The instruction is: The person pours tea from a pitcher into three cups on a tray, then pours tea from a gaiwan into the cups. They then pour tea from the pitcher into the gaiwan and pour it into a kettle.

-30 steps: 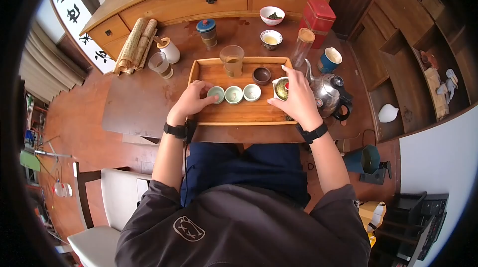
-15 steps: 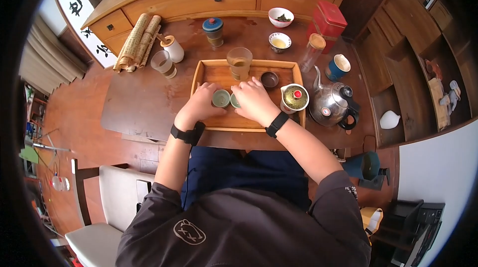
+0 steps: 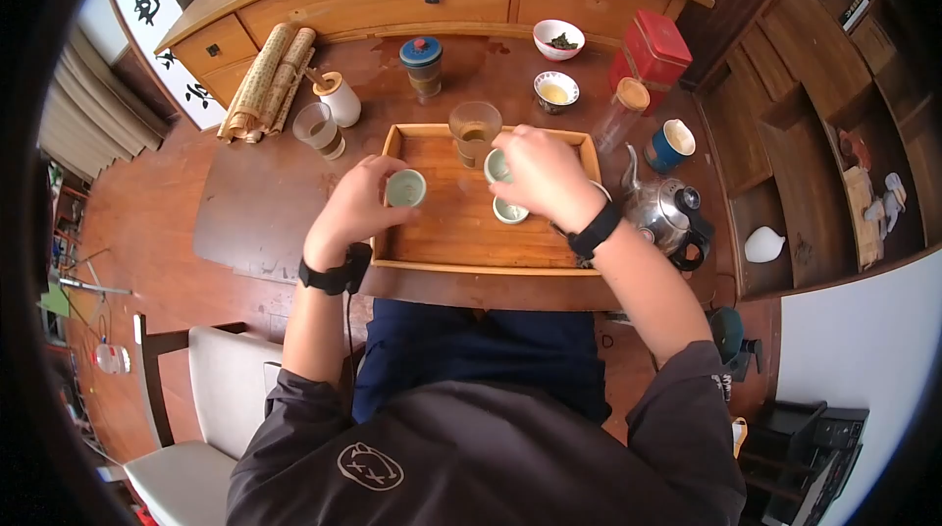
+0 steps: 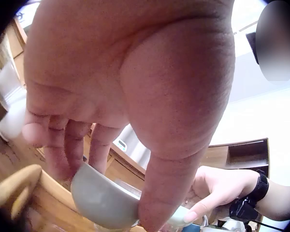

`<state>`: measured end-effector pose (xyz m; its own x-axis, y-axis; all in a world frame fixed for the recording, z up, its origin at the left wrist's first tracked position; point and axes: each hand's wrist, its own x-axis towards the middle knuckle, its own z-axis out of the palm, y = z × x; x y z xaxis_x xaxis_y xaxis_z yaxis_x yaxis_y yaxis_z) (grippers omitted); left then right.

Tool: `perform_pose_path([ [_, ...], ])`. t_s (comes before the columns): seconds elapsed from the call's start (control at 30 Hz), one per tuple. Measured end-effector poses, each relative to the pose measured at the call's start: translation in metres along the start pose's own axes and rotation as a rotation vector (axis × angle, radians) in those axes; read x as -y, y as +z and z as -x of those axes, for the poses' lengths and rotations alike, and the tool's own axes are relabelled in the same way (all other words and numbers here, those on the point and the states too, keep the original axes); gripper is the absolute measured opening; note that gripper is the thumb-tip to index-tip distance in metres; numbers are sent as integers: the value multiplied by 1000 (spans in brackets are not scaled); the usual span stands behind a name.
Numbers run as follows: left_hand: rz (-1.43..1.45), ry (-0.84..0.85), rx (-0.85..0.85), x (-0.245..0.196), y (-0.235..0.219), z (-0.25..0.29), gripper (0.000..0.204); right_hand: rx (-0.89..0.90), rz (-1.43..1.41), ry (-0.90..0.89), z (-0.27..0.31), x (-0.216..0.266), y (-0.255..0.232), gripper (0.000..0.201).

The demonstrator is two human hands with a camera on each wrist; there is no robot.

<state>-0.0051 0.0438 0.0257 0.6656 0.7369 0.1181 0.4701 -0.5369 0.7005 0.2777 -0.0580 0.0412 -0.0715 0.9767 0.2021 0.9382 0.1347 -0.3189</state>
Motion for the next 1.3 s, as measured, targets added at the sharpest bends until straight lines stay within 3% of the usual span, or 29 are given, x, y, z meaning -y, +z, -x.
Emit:
perform_pose_path([
  [0.17,-35,-154,-73,22,-28,8,56,26,133,87,-31,-31,-32,46],
  [0.3,-8,-213,-105,45,-37,11,55,-38,181,5,-69,-71,-11,48],
  [0.4,-109,-228,-115,65,-34,14,56,16,188,14,-93,-86,9,50],
  [0.43,-58,-303,-93,67,-34,14,54,49,186,-10,-102,-93,17,51],
  [0.53,-167,-275,-118,83,-27,17,51,115,183,-45,-120,-104,37,54],
  [0.73,-84,-319,-36,88,-21,19,57,263,242,12,-138,-113,56,49],
  [0.93,-111,-259,-24,95,-17,19,58,297,228,60,-140,-111,63,44],
  [1.07,-77,-272,-3,81,-25,20,62,264,211,25,-137,-111,57,43],
  [1.17,-80,-277,-38,75,-29,21,67,98,125,-97,-126,-110,40,35],
  [1.3,-37,-191,-101,52,-34,23,67,40,79,-11,-94,-90,1,33],
])
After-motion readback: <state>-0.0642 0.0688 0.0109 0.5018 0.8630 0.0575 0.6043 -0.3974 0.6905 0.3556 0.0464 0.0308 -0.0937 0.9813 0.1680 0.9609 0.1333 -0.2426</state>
